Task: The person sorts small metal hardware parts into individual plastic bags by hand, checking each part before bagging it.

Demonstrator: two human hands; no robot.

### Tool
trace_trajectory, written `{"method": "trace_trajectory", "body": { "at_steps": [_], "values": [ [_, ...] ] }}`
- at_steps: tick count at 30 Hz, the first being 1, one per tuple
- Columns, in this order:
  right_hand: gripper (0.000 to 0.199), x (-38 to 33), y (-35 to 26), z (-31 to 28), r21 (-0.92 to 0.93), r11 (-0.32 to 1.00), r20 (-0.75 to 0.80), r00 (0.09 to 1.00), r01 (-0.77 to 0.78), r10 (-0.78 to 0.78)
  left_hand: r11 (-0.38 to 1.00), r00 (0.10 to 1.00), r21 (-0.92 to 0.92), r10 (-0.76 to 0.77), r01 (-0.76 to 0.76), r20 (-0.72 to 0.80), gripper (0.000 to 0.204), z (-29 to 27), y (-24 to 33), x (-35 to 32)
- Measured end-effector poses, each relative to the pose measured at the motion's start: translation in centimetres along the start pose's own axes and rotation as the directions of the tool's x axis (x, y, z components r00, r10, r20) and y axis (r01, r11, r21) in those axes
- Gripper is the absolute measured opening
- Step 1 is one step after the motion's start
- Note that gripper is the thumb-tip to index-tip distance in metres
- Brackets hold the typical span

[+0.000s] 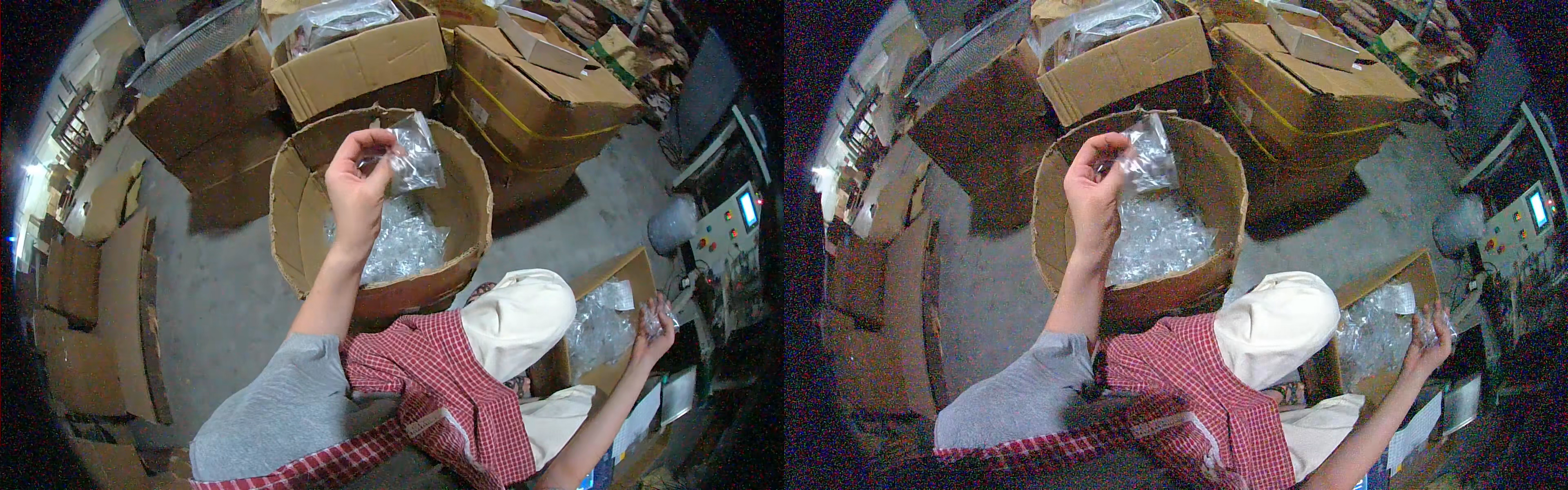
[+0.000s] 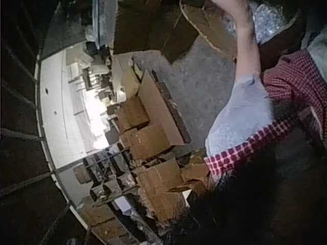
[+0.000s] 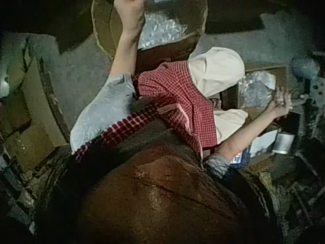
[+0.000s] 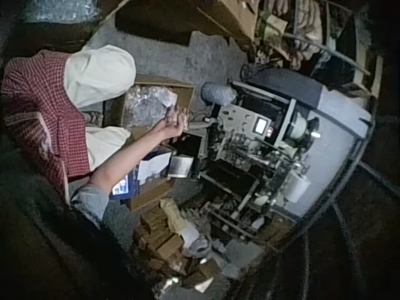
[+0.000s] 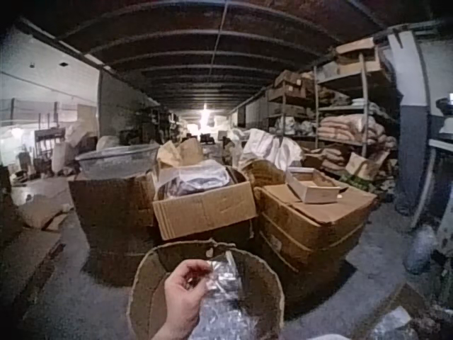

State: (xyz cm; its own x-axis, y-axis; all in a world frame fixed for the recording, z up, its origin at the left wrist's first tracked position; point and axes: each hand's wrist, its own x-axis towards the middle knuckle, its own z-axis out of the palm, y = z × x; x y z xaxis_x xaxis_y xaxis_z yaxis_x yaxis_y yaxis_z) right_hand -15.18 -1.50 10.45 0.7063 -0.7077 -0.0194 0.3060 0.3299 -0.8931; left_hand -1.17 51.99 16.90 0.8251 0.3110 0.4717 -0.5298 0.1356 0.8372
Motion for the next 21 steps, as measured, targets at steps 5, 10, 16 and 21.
{"method": "trace_trajectory", "body": {
  "at_steps": [5,10,16,21],
  "values": [
    [0.059,0.5,0.0,-0.9,-0.058,0.996,-0.021,0.997,-0.072,0.071,0.996,0.997,-0.054,-0.065,0.068,0.046,0.016,-1.0,-1.8,1.5],
    [0.059,-1.5,-0.7,1.0,-0.076,0.987,0.081,0.986,-0.139,0.145,0.528,0.968,0.812,0.177,-0.247,0.18,0.016,-3.3,-3.3,1.7],
    [0.054,-1.8,-1.8,1.2,-0.117,0.978,0.104,0.977,-0.175,0.187,0.919,0.876,0.276,-0.363,0.281,0.318,0.01,1.7,0.7,-0.2],
    [0.056,-1.6,-1.8,1.3,-0.05,0.99,0.105,0.985,-0.134,0.138,0.917,0.763,-0.008,-0.327,0.399,0.557,0.017,10.5,2.9,-3.3]
  ]
}}
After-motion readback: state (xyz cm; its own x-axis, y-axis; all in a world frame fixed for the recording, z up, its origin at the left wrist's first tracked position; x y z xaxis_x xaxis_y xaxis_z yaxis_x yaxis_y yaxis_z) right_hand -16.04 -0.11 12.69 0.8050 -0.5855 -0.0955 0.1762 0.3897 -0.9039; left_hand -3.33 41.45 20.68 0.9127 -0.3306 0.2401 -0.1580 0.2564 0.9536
